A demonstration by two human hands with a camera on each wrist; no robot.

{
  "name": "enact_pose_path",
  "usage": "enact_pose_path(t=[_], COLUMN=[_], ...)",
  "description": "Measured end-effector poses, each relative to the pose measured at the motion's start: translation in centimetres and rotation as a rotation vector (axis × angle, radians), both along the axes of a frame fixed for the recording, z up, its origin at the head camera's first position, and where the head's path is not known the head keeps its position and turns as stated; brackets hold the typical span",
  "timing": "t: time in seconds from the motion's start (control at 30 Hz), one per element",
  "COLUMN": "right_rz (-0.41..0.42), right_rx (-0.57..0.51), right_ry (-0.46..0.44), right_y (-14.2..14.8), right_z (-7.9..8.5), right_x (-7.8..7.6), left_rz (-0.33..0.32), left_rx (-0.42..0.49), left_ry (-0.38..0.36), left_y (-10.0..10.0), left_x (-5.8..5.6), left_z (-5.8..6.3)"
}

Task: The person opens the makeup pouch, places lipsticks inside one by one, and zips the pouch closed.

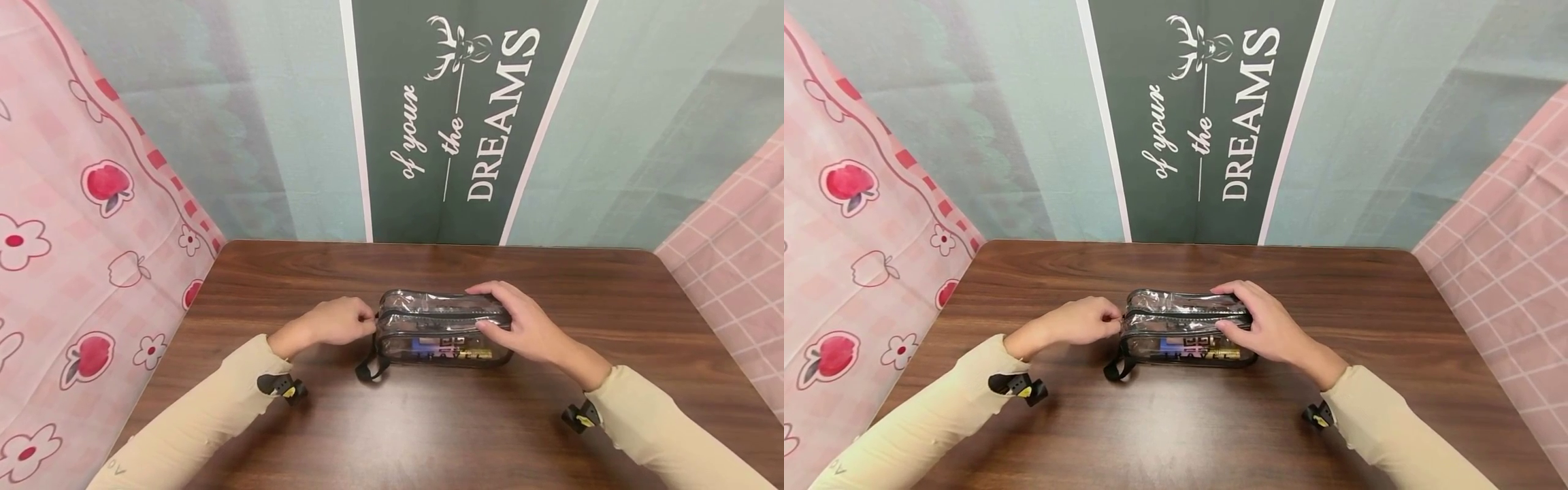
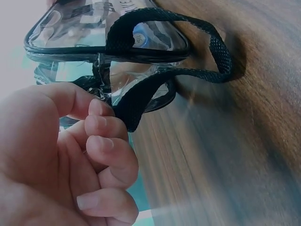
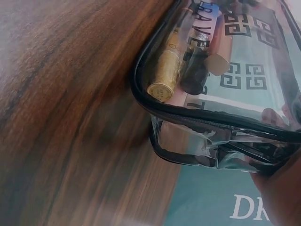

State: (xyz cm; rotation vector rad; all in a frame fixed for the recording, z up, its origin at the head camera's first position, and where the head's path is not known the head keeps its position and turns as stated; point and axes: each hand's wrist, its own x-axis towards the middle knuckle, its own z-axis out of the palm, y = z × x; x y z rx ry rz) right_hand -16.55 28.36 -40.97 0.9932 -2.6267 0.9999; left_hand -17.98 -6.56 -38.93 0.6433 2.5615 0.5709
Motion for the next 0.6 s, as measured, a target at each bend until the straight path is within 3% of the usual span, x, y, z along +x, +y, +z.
enact_pose_path(t=[0.33,0.6], right_rz=[0.013,0.025], right_rx=[-0.017,-0.011], right_ry=[0.022,-0.038], right_y=[-0.37,-0.39], right_z=[-0.13,0.14], right_x=[-0.60,-0.45], left_rz=[0.017,-0.007], left_rx=[0.006,-0.003], left_ry=[0.004,-0.045], left_y=[-0.19,-0.52], left_x=[-0.43,-0.70], left_z=[-0.28,0.07])
